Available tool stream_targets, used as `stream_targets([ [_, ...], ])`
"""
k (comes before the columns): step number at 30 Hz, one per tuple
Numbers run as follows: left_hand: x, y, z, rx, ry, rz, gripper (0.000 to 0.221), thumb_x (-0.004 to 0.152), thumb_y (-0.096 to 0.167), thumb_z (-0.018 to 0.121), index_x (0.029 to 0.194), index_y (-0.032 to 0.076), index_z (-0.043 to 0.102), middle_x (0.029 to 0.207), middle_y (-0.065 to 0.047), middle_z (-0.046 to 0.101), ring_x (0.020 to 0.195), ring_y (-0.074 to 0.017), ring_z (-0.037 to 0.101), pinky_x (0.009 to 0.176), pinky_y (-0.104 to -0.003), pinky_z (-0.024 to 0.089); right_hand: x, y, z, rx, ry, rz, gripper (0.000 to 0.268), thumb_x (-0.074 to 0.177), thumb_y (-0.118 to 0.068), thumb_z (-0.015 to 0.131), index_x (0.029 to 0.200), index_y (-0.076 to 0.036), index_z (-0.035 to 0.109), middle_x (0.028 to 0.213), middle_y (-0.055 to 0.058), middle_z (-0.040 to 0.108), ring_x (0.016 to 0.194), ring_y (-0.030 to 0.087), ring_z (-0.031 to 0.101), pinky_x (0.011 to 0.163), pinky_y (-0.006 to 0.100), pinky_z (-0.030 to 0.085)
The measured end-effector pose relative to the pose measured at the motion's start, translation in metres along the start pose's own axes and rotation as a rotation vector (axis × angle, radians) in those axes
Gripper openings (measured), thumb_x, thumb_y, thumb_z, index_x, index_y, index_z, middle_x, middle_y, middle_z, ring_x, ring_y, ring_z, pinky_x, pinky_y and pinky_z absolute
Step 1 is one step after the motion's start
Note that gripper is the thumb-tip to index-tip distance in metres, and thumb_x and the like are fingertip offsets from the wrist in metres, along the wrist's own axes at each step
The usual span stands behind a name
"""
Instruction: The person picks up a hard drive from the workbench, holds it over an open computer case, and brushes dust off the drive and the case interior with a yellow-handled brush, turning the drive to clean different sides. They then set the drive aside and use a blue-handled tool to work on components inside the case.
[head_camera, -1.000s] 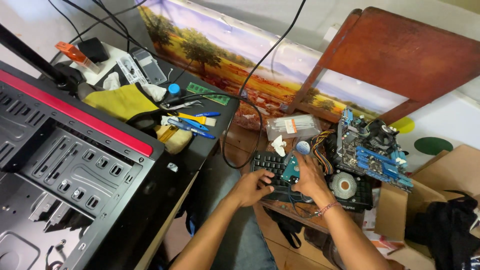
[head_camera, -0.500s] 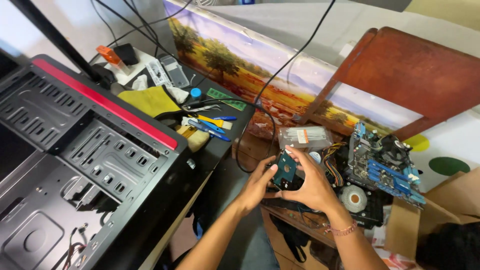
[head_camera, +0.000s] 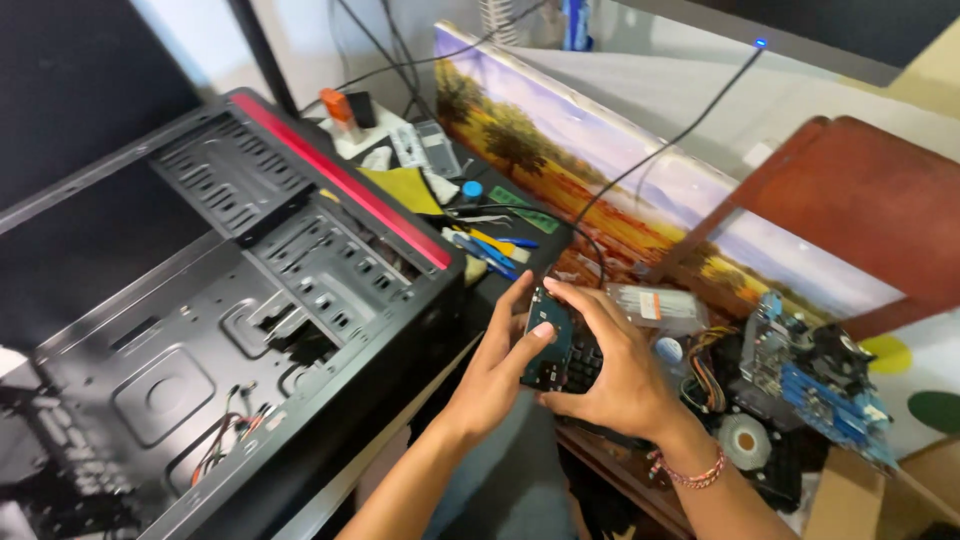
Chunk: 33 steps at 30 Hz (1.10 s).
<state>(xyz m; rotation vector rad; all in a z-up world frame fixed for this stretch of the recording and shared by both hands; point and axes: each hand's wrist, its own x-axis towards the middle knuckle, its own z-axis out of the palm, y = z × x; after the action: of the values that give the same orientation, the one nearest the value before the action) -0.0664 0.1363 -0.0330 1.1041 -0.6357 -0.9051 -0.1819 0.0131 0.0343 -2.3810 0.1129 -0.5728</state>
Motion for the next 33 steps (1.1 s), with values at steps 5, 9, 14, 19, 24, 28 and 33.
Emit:
stream_targets([
  [5,-0.039,0.062,-0.011,0.068,0.044,0.132,0.073,0.1,0.022,0.06,0.163,0.011,0.024,0.132,-0.014,0.058,0.12,-0.018,0.056,0.104,-0.032,0.047,0.024,-0.039,0.013,-0.04,-0.01,-0.136,0.104,0.052,-0.019,0.092,0.146,-0.007,0.049,0.139,0.015,0.057,0.13,0.033,0.058,0.109,0.042,0.047],
  [9,-0.064,0.092,-0.029,0.152,0.091,0.255,0.072,0.1,0.021,0.06,0.162,0.007,0.026,0.143,-0.012,0.052,0.132,-0.0184,0.05,0.11,-0.031,0.041,0.044,-0.074,0.024,-0.053,0.006,-0.318,0.105,0.055,-0.025,0.095,0.146,-0.004,0.048,0.141,0.017,0.055,0.132,0.035,0.056,0.111,0.043,0.046],
  [14,-0.091,0.132,-0.055,-0.044,0.144,0.102,0.063,0.098,0.025,0.057,0.156,0.016,0.033,0.129,-0.008,0.059,0.114,-0.0178,0.061,0.091,-0.033,0.053,0.068,-0.113,0.043,-0.057,0.004,-0.437,0.102,0.058,-0.026,0.094,0.146,-0.003,0.048,0.142,0.017,0.058,0.131,0.035,0.057,0.113,0.044,0.046],
  [19,-0.101,0.146,-0.099,-0.11,0.176,0.032,0.045,0.099,0.028,0.056,0.141,0.014,0.048,0.115,-0.008,0.066,0.093,-0.0187,0.07,0.075,-0.034,0.059,0.091,-0.134,0.073,-0.034,-0.017,-0.506,0.099,0.062,-0.027,0.095,0.146,-0.003,0.048,0.14,0.016,0.06,0.129,0.034,0.059,0.113,0.042,0.047],
  [24,-0.095,0.157,-0.148,-0.082,0.217,0.084,0.04,0.101,0.034,0.053,0.135,0.013,0.054,0.104,-0.009,0.068,0.085,-0.0197,0.072,0.071,-0.033,0.06,0.121,-0.144,0.104,-0.034,-0.06,-0.604,0.1,0.062,-0.026,0.095,0.147,-0.002,0.048,0.145,0.018,0.058,0.133,0.038,0.056,0.116,0.044,0.043],
  [28,-0.092,0.18,-0.172,-0.042,0.287,0.027,0.039,0.098,0.034,0.056,0.13,0.012,0.054,0.1,-0.011,0.069,0.084,-0.0217,0.073,0.069,-0.034,0.061,0.149,-0.15,0.121,-0.035,-0.073,-0.635,0.103,0.062,-0.03,0.097,0.148,-0.002,0.047,0.146,0.018,0.057,0.135,0.038,0.055,0.117,0.045,0.043],
  [33,-0.095,0.202,-0.211,-0.113,0.216,-0.06,0.053,0.099,0.049,0.056,0.134,0.01,0.05,0.109,-0.013,0.071,0.094,-0.0221,0.074,0.08,-0.037,0.063,0.193,-0.146,0.128,0.164,-0.219,-0.497,0.083,0.078,-0.032,0.089,0.148,-0.007,0.051,0.144,0.011,0.062,0.121,0.023,0.065,0.099,0.037,0.054],
])
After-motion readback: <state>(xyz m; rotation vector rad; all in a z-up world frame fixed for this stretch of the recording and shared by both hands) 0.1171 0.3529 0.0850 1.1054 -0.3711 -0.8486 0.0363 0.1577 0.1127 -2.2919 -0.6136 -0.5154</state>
